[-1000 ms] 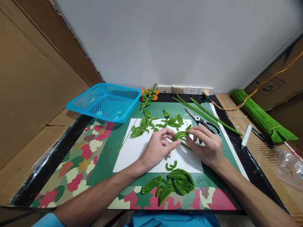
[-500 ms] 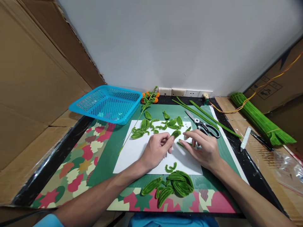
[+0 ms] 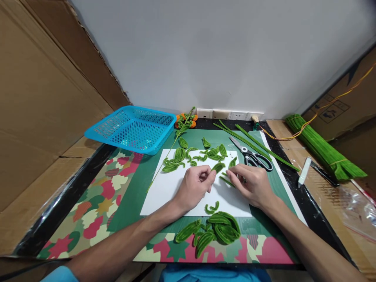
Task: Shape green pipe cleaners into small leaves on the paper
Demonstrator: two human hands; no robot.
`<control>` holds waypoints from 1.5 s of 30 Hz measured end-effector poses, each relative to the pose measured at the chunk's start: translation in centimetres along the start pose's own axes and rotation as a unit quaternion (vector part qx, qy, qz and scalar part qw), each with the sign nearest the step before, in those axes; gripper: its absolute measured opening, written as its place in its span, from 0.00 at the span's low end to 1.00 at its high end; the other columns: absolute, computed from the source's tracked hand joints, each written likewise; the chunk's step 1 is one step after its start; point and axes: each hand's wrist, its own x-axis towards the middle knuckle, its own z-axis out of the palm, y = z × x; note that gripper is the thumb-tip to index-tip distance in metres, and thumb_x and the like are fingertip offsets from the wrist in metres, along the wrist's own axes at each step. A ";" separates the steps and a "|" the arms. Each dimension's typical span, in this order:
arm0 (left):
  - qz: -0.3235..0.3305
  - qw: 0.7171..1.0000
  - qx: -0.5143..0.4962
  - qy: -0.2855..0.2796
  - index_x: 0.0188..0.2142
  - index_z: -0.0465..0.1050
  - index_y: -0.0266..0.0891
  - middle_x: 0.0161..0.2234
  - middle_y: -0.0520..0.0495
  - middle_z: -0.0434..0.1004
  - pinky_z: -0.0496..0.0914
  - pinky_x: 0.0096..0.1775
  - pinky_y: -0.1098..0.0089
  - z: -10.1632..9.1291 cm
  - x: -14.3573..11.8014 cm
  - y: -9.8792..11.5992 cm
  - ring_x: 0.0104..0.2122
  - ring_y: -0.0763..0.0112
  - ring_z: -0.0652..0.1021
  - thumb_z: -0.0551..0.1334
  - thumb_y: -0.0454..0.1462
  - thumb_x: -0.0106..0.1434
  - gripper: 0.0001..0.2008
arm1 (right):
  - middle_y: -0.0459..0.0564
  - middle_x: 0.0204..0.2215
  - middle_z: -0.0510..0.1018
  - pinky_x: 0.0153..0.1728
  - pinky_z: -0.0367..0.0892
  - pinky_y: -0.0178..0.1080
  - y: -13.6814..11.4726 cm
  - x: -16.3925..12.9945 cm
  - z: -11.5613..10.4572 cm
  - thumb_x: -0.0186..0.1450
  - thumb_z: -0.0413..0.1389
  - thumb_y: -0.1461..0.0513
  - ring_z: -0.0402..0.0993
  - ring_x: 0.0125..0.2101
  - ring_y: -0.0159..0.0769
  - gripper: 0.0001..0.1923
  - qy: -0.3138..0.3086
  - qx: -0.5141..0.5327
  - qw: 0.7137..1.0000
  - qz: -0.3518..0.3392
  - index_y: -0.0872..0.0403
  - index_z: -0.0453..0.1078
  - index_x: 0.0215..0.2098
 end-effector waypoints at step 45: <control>0.016 0.998 -0.059 -0.035 0.49 0.70 0.42 0.33 0.53 0.76 0.64 0.22 0.77 0.3 -0.6 0.0 0.20 0.79 0.70 0.62 0.50 0.73 0.15 | 0.51 0.40 0.83 0.34 0.71 0.34 -0.4 0.6 -0.6 0.73 0.55 0.67 0.78 0.32 0.33 0.09 -0.075 0.224 0.971 0.041 0.52 0.73 0.49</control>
